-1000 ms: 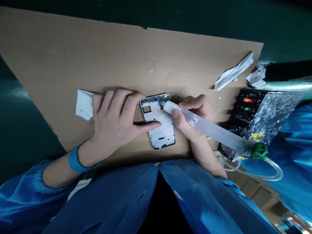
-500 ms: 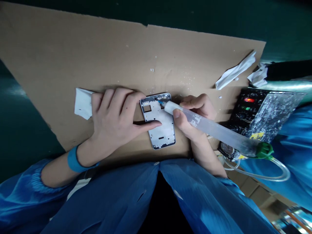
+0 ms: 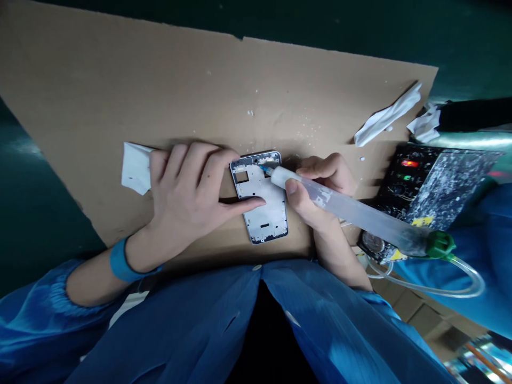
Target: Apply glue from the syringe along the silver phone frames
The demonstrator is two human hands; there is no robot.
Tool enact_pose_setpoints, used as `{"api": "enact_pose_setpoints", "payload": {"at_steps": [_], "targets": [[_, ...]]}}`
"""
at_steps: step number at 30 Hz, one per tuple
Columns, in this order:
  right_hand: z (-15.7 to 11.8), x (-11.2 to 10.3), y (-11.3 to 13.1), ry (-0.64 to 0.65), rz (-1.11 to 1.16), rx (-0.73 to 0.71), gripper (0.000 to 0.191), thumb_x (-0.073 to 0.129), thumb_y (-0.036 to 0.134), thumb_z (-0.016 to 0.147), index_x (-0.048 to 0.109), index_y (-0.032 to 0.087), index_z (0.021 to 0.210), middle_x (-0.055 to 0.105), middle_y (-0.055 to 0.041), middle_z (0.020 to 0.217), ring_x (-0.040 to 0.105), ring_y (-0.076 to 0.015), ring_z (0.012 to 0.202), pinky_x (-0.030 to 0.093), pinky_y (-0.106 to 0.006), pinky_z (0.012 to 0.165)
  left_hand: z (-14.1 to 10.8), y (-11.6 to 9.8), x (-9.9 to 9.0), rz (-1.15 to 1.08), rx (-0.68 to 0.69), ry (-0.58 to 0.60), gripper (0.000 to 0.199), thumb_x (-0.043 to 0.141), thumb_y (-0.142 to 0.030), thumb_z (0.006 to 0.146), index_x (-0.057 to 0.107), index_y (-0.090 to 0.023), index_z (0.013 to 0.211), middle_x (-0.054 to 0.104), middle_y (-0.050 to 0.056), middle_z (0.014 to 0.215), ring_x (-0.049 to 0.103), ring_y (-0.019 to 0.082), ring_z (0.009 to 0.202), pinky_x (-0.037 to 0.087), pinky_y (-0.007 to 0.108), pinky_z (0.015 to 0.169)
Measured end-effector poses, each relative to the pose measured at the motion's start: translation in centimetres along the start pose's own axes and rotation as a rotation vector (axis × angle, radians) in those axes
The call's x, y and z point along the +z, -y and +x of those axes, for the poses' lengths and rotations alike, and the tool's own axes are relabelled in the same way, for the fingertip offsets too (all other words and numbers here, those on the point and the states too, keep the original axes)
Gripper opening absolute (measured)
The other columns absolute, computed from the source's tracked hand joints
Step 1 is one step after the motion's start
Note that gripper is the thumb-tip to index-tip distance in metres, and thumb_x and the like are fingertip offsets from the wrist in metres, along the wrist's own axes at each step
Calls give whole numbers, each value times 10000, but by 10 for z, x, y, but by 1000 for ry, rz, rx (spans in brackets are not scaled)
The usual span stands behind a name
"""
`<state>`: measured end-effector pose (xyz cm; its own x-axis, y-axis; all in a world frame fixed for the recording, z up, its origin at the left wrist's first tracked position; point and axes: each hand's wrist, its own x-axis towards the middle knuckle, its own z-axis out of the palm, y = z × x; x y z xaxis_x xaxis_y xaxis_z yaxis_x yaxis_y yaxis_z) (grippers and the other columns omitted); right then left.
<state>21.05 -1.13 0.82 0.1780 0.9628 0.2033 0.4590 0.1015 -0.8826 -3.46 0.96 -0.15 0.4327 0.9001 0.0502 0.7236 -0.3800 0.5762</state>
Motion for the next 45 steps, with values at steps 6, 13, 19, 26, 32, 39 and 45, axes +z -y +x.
{"api": "enact_pose_setpoints", "payload": {"at_steps": [6, 13, 19, 26, 32, 39, 45], "targets": [[-5, -3, 14, 5, -53, 125, 374, 908, 597, 971, 632, 345, 958, 682, -1, 882, 662, -235, 760, 581, -471, 673, 0, 0, 0, 3, 5, -8, 751, 736, -846, 1028, 722, -228, 1454, 731, 191, 1315, 692, 478, 1247, 465, 605, 1082], [-4, -2, 5, 10, -46, 66, 386, 889, 650, 979, 639, 357, 958, 667, 8, 848, 637, -234, 710, 546, -458, 604, -1, -1, 1, 30, 9, -20, 751, 753, -848, 1018, 724, -233, 1448, 737, 182, 1301, 698, 464, 1233, 471, 605, 1089], [-5, -3, 12, 17, -55, 110, 378, 912, 631, 974, 657, 353, 976, 681, 5, 882, 642, -233, 739, 540, -446, 641, 0, -1, 0, 63, 19, -31, 757, 755, -864, 1011, 729, -227, 1420, 752, 181, 1279, 716, 446, 1179, 482, 596, 1063], [-1, 0, -2, 6, 22, 27, 389, 945, 594, 946, 655, 335, 952, 673, 30, 856, 616, -203, 706, 497, -400, 623, 0, -1, -1, 47, 10, -14, 740, 758, -848, 1019, 718, -231, 1424, 749, 180, 1299, 712, 447, 1199, 482, 591, 1062], [4, 4, -6, 53, -20, 2, 509, 857, 727, 949, 538, 336, 883, 588, 50, 726, 517, -190, 581, 395, -393, 513, -1, 0, 0, 23, 8, -4, 753, 770, -828, 1022, 693, -216, 1453, 734, 190, 1331, 703, 472, 1255, 466, 598, 1101], [8, 5, -3, 58, 9, 5, 574, 881, 728, 928, 496, 305, 874, 578, 57, 764, 514, -145, 577, 370, -329, 506, 0, -1, -1, 31, -2, 19, 752, 752, -840, 1029, 684, -221, 1452, 727, 183, 1346, 702, 464, 1273, 468, 592, 1121], [4, 2, -2, 82, 76, 1, 386, 922, 550, 978, 614, 317, 974, 668, 52, 823, 566, -161, 626, 417, -344, 559, -1, -1, -1, 29, 1, 30, 736, 744, -831, 1038, 676, -232, 1461, 717, 181, 1365, 688, 478, 1316, 470, 600, 1136]]}}
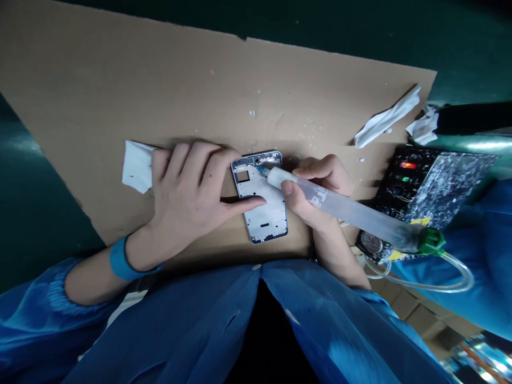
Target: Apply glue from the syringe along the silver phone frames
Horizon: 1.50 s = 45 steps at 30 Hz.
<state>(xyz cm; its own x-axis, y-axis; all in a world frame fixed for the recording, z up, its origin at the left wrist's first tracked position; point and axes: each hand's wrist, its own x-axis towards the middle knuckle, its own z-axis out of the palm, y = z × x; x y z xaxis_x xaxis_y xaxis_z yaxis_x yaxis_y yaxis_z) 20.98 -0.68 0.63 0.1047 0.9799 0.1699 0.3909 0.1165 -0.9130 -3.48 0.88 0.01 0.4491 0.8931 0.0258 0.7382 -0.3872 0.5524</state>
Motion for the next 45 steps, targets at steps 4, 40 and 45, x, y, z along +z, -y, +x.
{"api": "enact_pose_setpoints", "payload": {"at_steps": [4, 40, 45], "targets": [[-1, -2, -11, 30, -8, -68, 366, 872, 534, 1005, 587, 311, 958, 644, 74, 733, 506, -142, 514, 354, -348, 510, 0, 0, -1, 1, -4, 17, 741, 739, -822, 1046, 678, -221, 1475, 715, 190, 1374, 690, 491, 1315, 470, 608, 1126], [0, -2, -5, -27, -119, 15, 520, 905, 727, 908, 591, 315, 948, 651, 40, 822, 505, -144, 558, 387, -322, 468, 2, -1, -4, -21, -28, 63, 741, 751, -829, 1031, 675, -236, 1468, 713, 192, 1384, 688, 498, 1329, 479, 622, 1131], [-2, -3, -5, -23, -137, -13, 454, 893, 683, 947, 618, 321, 954, 657, 44, 815, 509, -147, 552, 413, -332, 461, 2, -1, -4, -30, -26, 64, 745, 747, -819, 1038, 676, -227, 1485, 717, 203, 1393, 685, 505, 1328, 474, 625, 1128]]}}
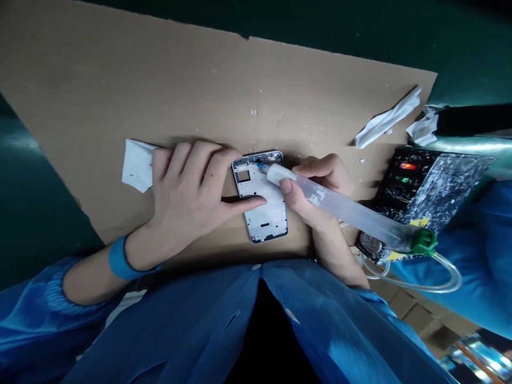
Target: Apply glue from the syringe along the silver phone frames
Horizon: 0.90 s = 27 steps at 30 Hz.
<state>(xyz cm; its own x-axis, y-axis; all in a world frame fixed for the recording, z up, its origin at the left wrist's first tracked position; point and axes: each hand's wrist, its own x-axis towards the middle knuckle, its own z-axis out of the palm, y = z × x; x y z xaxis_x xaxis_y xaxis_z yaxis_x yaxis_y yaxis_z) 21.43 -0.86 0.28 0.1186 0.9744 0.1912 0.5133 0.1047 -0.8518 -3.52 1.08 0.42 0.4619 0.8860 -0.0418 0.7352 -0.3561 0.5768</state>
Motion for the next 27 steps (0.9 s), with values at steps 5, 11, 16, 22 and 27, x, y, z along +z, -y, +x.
{"api": "enact_pose_setpoints", "payload": {"at_steps": [5, 11, 16, 22, 27], "targets": [[0, -1, -2, -4, -34, 7, 460, 897, 712, 945, 619, 347, 970, 665, 31, 827, 517, -165, 539, 403, -356, 430, 0, 0, -1, 11, -7, 11, 734, 731, -833, 1041, 676, -235, 1463, 714, 194, 1382, 680, 503, 1343, 477, 635, 1142], [-1, 1, -3, 4, 28, 27, 532, 899, 729, 937, 579, 304, 953, 634, 53, 796, 507, -118, 527, 366, -316, 446, 1, 0, -2, 30, -3, 4, 728, 717, -855, 1041, 679, -239, 1427, 729, 180, 1356, 710, 471, 1284, 503, 626, 1121], [-6, 0, 7, 10, 89, 68, 421, 940, 601, 954, 633, 316, 1000, 700, 56, 794, 606, -156, 600, 448, -345, 526, 1, 0, -2, 35, 1, 4, 736, 710, -855, 1044, 682, -235, 1438, 735, 186, 1363, 710, 479, 1284, 495, 635, 1127], [-11, -5, 15, 20, 78, 161, 421, 957, 589, 955, 648, 308, 1014, 735, 24, 879, 683, -192, 737, 525, -368, 632, 1, 0, -3, 10, -3, 16, 739, 715, -841, 1048, 680, -238, 1473, 731, 193, 1388, 697, 474, 1295, 494, 625, 1121], [-12, -5, 15, 19, 103, 158, 404, 965, 570, 959, 652, 323, 1025, 735, 36, 887, 669, -186, 722, 522, -365, 621, 1, 0, -1, -7, -3, 9, 746, 718, -837, 1049, 677, -231, 1483, 724, 193, 1379, 690, 486, 1318, 486, 637, 1137]]}}
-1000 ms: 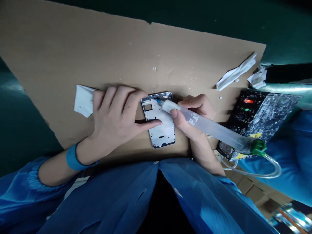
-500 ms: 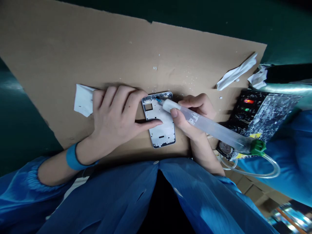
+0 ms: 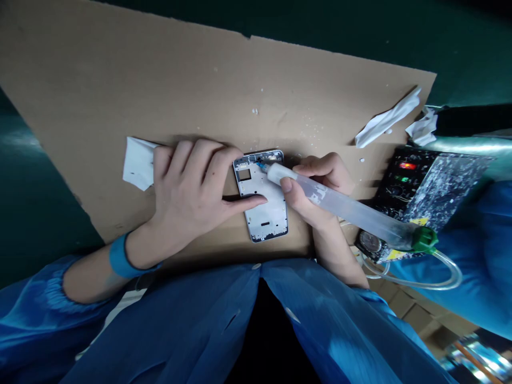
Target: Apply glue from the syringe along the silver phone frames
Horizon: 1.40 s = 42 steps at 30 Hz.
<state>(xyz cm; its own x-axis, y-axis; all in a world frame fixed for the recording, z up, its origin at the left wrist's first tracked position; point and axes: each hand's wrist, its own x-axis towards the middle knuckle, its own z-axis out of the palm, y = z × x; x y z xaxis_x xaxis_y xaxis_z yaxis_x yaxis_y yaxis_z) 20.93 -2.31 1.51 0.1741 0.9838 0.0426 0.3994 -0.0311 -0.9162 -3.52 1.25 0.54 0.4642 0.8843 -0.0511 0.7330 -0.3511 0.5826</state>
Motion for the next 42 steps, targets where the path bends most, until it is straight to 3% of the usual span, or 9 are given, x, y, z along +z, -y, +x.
{"api": "enact_pose_setpoints", "payload": {"at_steps": [6, 11, 15, 20, 25, 32, 36, 38, 42], "targets": [[4, 2, -2, -7, 10, -53, 344, 967, 534, 965, 691, 337, 1025, 733, 33, 872, 652, -192, 679, 503, -368, 579, -1, 0, -2, 23, 10, 8, 759, 699, -842, 1060, 659, -221, 1494, 732, 193, 1372, 708, 468, 1269, 491, 634, 1128], [14, 8, -9, -33, 82, -207, 302, 983, 487, 944, 726, 336, 990, 669, 51, 762, 518, -164, 548, 377, -359, 483, 0, 0, -1, 9, 0, 2, 748, 709, -837, 1055, 670, -226, 1486, 726, 189, 1376, 689, 480, 1308, 477, 636, 1146], [20, 8, -17, -57, 151, -207, 341, 992, 502, 931, 700, 331, 974, 647, 60, 761, 501, -142, 516, 365, -343, 463, 0, 0, 2, -1, 9, -17, 748, 757, -807, 1037, 676, -224, 1499, 712, 191, 1404, 666, 502, 1357, 466, 635, 1160], [24, 8, -41, -86, 246, -251, 443, 909, 653, 953, 621, 319, 917, 536, 93, 707, 438, -120, 485, 371, -292, 475, 0, 3, 6, 77, 52, -96, 779, 810, -814, 1002, 698, -209, 1480, 754, 192, 1362, 696, 446, 1276, 478, 578, 1126], [31, 5, -56, -98, 459, -272, 382, 846, 592, 1000, 578, 328, 932, 372, 125, 612, 316, -132, 434, 356, -293, 475, 5, 1, 2, 189, 79, -113, 807, 816, -813, 1001, 711, -194, 1509, 796, 202, 1363, 706, 421, 1230, 489, 546, 1067], [26, -20, -25, -151, 614, -354, 354, 804, 483, 1027, 528, 307, 893, 372, 142, 588, 272, -116, 418, 345, -274, 479, -6, -21, -12, 350, 142, -124, 654, 696, -630, 1148, 680, -157, 1599, 774, 233, 1502, 720, 408, 1291, 501, 561, 1155], [10, -35, 2, -219, 738, -289, 390, 844, 485, 990, 526, 301, 858, 414, 136, 551, 320, -113, 419, 320, -259, 454, -29, -44, -6, 438, 211, -27, 576, 694, -563, 1158, 719, -165, 1573, 748, 228, 1556, 724, 405, 1300, 558, 540, 1101], [2, -43, 13, -254, 794, -229, 431, 877, 501, 958, 522, 295, 825, 447, 122, 552, 340, -104, 426, 336, -257, 460, -42, -55, 0, 478, 174, 37, 707, 758, -654, 1106, 699, -164, 1613, 742, 226, 1546, 724, 407, 1305, 580, 508, 1058], [-9, -57, 24, -291, 849, -200, 514, 932, 553, 895, 504, 290, 789, 454, 111, 550, 346, -91, 424, 336, -262, 461, -61, -67, 8, 551, 14, 137, 1064, 840, -836, 972, 589, -121, 1719, 802, 223, 1334, 775, 414, 1203, 591, 483, 990]]}}
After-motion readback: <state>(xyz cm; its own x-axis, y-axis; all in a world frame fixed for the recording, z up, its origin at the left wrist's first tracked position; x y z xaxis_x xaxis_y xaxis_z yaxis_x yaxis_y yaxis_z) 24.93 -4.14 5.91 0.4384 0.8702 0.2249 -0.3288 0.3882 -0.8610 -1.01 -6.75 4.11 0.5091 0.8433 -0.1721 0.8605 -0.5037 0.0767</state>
